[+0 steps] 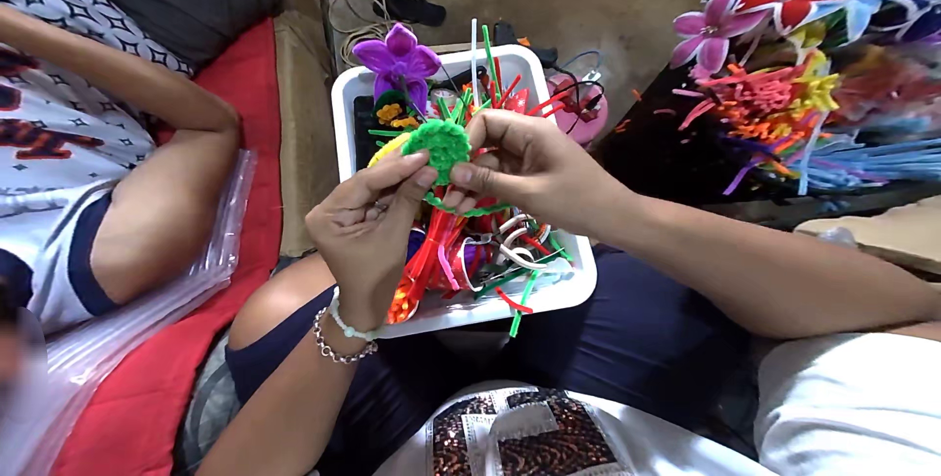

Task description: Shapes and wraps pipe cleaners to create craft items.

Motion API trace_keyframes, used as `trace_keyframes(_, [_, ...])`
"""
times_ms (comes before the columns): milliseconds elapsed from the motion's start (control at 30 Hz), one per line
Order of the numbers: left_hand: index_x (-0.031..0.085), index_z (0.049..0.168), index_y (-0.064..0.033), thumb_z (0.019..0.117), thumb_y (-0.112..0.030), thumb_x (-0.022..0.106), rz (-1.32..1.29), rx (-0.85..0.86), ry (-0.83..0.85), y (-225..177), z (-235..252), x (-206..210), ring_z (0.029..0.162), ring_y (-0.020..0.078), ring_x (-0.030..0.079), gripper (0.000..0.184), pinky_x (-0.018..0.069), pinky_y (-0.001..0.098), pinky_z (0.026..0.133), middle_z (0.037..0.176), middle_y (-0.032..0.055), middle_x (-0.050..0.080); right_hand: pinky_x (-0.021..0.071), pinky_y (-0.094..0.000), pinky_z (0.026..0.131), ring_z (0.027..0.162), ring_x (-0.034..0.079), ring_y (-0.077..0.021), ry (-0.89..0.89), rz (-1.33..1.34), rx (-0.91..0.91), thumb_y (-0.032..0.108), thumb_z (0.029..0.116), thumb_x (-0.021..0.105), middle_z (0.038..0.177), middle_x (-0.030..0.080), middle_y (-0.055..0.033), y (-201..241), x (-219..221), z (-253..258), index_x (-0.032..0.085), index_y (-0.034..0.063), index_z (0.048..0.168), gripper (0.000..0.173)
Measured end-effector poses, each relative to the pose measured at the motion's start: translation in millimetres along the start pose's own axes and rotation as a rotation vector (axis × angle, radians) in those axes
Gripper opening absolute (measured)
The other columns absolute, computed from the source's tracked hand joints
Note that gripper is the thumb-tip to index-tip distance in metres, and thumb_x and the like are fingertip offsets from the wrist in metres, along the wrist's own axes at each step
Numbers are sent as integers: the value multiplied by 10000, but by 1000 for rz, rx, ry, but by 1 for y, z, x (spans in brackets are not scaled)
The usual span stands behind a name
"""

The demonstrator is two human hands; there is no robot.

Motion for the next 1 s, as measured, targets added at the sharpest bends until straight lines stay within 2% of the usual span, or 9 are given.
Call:
trace_keyframes(133, [767,1085,-32,891,38,754,26,-4,44,-2,4,1,936,96,746,206,634,247,824,1064,5,776,602,-215,737,844,671,-66,-36,-278,-185,108,976,684,1022,665,-53,18,-15,3,627,-14,1140,212])
trace_keyframes(233, [769,1076,-22,886,39,760,55,1,59,-4,3,3,916,86,744,199,630,232,796,1063,11,776,608,-207,696,777,683,-57,-63,-279,-185,66,961,693,946,689,-44,22,-17,2,646,-23,1118,186])
trace_keyframes(400, [764,1101,-57,906,9,751,-4,16,3,-2,-1,3,997,114,741,206,633,257,839,1117,5,767,645,-272,770,812,724,-114,-111,-14,-83,21,988,640,949,697,-69,11,-15,2,613,-29,1107,132])
trace_keyframes(500, [760,1109,-57,905,28,742,-38,-6,-16,-2,-5,7,985,103,743,221,636,262,851,1116,1,767,651,-300,777,818,730,-131,-166,162,-34,-5,991,623,960,695,-69,6,-13,0,597,-12,1103,115])
trace_keyframes(667, [766,1106,-47,913,28,734,-35,-13,-29,1,-7,4,961,103,743,210,634,256,825,1104,12,769,645,-315,815,836,743,-149,-140,350,65,-41,976,626,950,708,-80,-7,0,-3,587,10,1056,103])
trace_keyframes(767, [766,1098,-48,905,35,739,-13,-18,-10,0,-3,2,941,90,744,211,632,240,813,1090,1,773,640,-285,795,824,733,-126,-90,192,20,-31,947,672,927,713,-74,-3,-5,1,602,2,1023,109])
trace_keyframes(867, [767,1075,-24,883,53,755,42,-43,37,-1,4,0,943,85,742,207,630,233,822,1069,5,775,609,-220,747,829,691,-75,-60,-114,-104,56,924,736,972,689,-51,12,-13,4,631,-6,1086,202])
trace_keyframes(933, [766,1065,-12,875,62,756,81,-46,81,-2,6,0,950,85,742,204,628,234,831,1067,11,775,611,-215,759,847,692,-69,-65,-212,-174,83,948,717,1000,687,-53,20,-17,4,634,-23,1146,239])
trace_keyframes(1000, [769,1065,-19,873,55,763,97,-37,89,-2,6,1,947,84,743,206,627,230,825,1062,7,776,622,-227,741,809,702,-75,-78,-214,-166,61,962,693,958,699,-50,19,-18,3,648,-26,1113,180])
Point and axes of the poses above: each hand's wrist, its own z-axis towards the middle knuckle, its own x-axis out of the palm, y = z × x, the point moved 8 cm from there along z, towards the middle knuckle
